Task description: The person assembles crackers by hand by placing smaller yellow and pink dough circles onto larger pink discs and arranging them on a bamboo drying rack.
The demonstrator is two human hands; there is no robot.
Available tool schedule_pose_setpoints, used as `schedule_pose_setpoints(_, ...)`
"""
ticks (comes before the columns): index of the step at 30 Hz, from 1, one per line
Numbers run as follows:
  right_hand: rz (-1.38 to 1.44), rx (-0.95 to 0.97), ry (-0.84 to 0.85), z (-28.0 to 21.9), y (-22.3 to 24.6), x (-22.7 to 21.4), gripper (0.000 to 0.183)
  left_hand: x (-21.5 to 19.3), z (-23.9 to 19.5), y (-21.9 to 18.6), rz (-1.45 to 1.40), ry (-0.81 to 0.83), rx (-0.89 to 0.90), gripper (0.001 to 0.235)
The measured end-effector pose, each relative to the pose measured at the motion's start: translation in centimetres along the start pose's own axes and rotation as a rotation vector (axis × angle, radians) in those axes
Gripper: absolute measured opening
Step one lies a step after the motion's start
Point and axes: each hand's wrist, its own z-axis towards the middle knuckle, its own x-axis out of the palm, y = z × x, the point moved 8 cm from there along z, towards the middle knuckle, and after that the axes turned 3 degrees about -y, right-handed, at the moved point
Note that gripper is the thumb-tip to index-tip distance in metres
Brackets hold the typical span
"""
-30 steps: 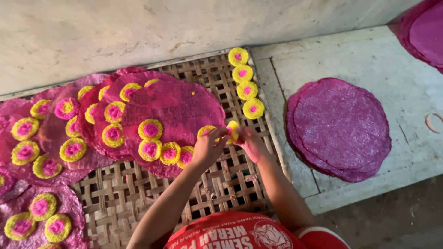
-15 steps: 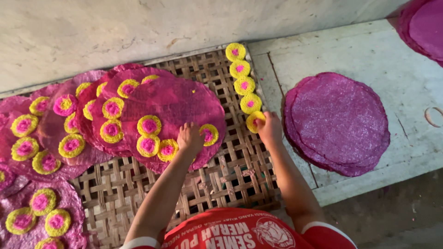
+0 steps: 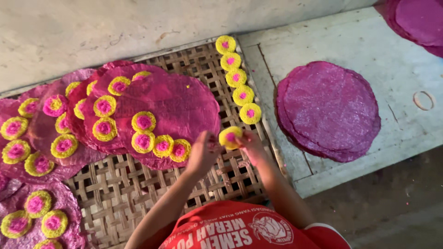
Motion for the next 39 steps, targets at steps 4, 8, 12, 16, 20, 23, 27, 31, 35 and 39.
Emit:
schedule_pose_setpoints(4,-0.552,-0.203,-0.198,-0.7,2.2,-6.4,0.031,-5.4,-2.7,6.7,0.583,-0.001,-0.088,0.049)
schedule_pose_setpoints(8,-1.114,-0.491,-0.437,-1.6,6.3,-8.0,0.032,-7.6,-4.9,9.1,0.672,0.024,-0.046,0.060)
schedule_pose_setpoints(12,-1.335,-0.794,-0.552,-4.4,9.6,-3.5,0.049,-9.6,-5.0,9.7,0.616,-0.145,-0.088,0.063)
schedule_pose_setpoints(16,-1.201,-0.967,-0.648,-9.7,12.6,2.2,0.057,-10.9,-4.6,10.7,0.523,-0.116,-0.116,0.048)
schedule_pose_setpoints(20,-1.060,-0.930,-0.487,-12.6,11.5,8.5,0.038,-12.1,-5.3,10.2,0.491,-0.185,0.005,0.035)
schedule_pose_setpoints(23,-0.894,-0.796,-0.347,-13.6,8.8,11.5,0.028,-13.4,-5.5,10.9,0.414,-0.251,-0.054,0.020)
schedule_pose_setpoints(27,-0.820,-0.729,-0.240,-13.6,5.3,13.4,0.020,-13.6,-5.5,12.9,0.421,-0.235,-0.063,0.018)
schedule_pose_setpoints(31,-0.808,-0.721,-0.184,-14.0,2.7,14.5,0.019,-13.0,-3.1,13.2,0.637,-0.236,0.264,0.054)
schedule_pose_setpoints(35,-0.811,-0.697,-0.187,-14.6,1.2,14.8,0.022,-12.7,-1.5,13.9,0.733,-0.103,0.244,0.039)
schedule_pose_setpoints(39,-0.790,-0.657,-0.138,-14.9,-1.4,14.7,0.026,-14.0,-3.1,11.3,0.761,-0.055,0.263,0.032)
